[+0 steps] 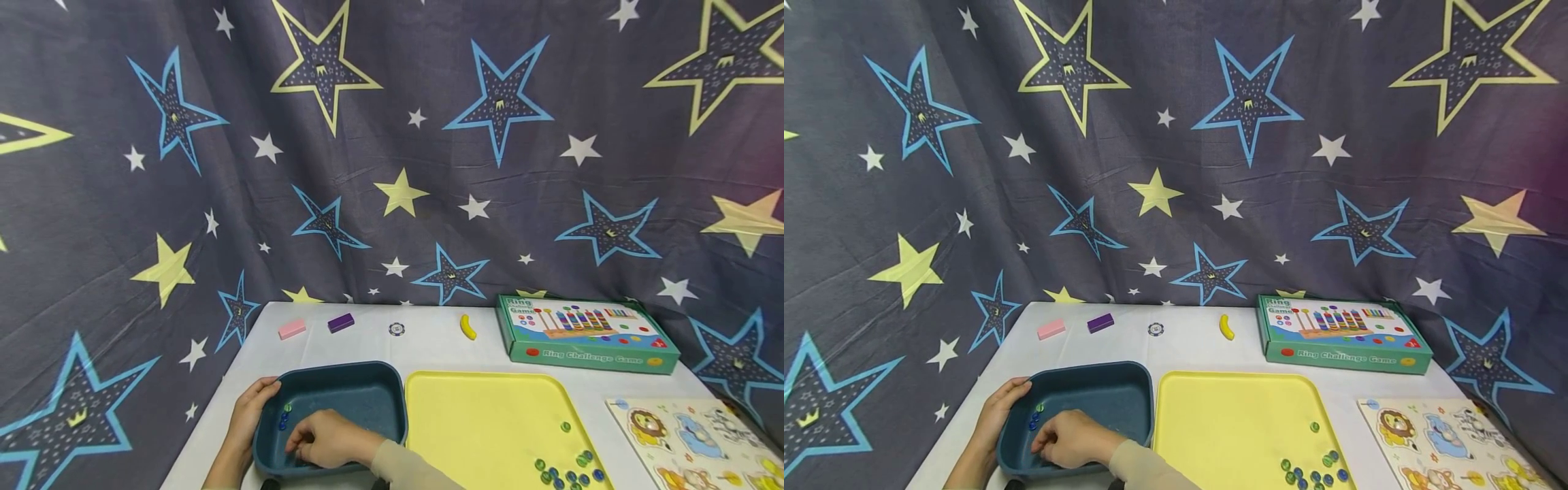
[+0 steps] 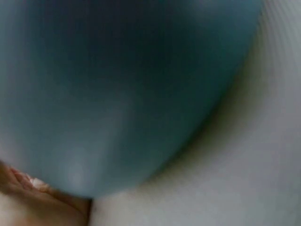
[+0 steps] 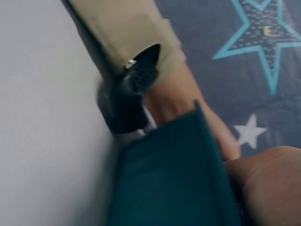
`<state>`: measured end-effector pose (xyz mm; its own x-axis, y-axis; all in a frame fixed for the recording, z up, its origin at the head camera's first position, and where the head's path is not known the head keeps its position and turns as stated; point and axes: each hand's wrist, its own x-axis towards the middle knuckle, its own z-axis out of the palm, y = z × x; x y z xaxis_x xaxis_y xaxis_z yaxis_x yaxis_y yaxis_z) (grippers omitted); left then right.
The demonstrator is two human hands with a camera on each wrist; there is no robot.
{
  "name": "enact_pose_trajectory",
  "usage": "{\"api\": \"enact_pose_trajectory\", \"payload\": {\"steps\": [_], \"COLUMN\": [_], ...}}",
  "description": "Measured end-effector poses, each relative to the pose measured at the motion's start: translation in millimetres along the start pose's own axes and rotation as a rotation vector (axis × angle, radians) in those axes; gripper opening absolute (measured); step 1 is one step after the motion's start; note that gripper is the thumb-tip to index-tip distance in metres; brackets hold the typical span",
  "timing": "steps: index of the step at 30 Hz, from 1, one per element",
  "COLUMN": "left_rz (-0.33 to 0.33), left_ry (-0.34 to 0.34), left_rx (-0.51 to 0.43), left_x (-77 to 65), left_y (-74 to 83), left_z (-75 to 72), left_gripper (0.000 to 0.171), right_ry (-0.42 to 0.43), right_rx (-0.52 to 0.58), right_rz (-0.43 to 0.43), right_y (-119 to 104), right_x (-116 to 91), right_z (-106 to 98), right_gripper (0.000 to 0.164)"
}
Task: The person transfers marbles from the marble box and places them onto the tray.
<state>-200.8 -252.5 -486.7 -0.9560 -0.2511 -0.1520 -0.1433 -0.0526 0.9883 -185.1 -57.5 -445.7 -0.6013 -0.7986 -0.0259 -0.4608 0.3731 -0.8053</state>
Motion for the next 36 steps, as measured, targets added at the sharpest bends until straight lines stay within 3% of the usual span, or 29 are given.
{"api": "enact_pose_trajectory", "payload": {"steps": [3, 8, 12, 18, 25, 31, 36], "left_rz": [0.0, 0.016, 0.026, 0.03, 0.04, 0.025, 0.011], "left_ry": [-0.002, -0.002, 0.001, 0.004, 0.008, 0.022, 0.016], "left_rx": [0.021, 0.055, 0.086, 0.091, 0.07, 0.069, 0.066], "left_x": [-0.4, 2.2, 3.0, 2.7, 0.8, 1.6, 4.4], "left_y": [-0.7, -0.9, -0.9, -1.9, -1.3, -1.0, -3.1], "left_z": [1.4, 3.5, 3.8, 2.2, 0.7, 0.2, -0.1], "left_gripper": [0.038, 0.039, 0.038, 0.037, 0.037, 0.038, 0.036], "right_ry": [0.064, 0.199, 0.295, 0.411, 0.547, 0.597, 0.536], "right_rx": [-0.004, 0.13, 0.162, 0.184, 0.175, 0.15, 0.093], "right_rz": [-0.001, -0.012, -0.022, 0.035, 0.115, 0.208, 0.24], "right_y": [3, 9, 17, 34, 56, 77, 93], "right_x": [-13, -42, -65, -89, -101, -113, -126], "right_z": [-9, -29, -47, -69, -91, -109, -119], "right_gripper": [0.014, 0.014, 0.013, 0.013, 0.01, 0.01, 0.017]}}
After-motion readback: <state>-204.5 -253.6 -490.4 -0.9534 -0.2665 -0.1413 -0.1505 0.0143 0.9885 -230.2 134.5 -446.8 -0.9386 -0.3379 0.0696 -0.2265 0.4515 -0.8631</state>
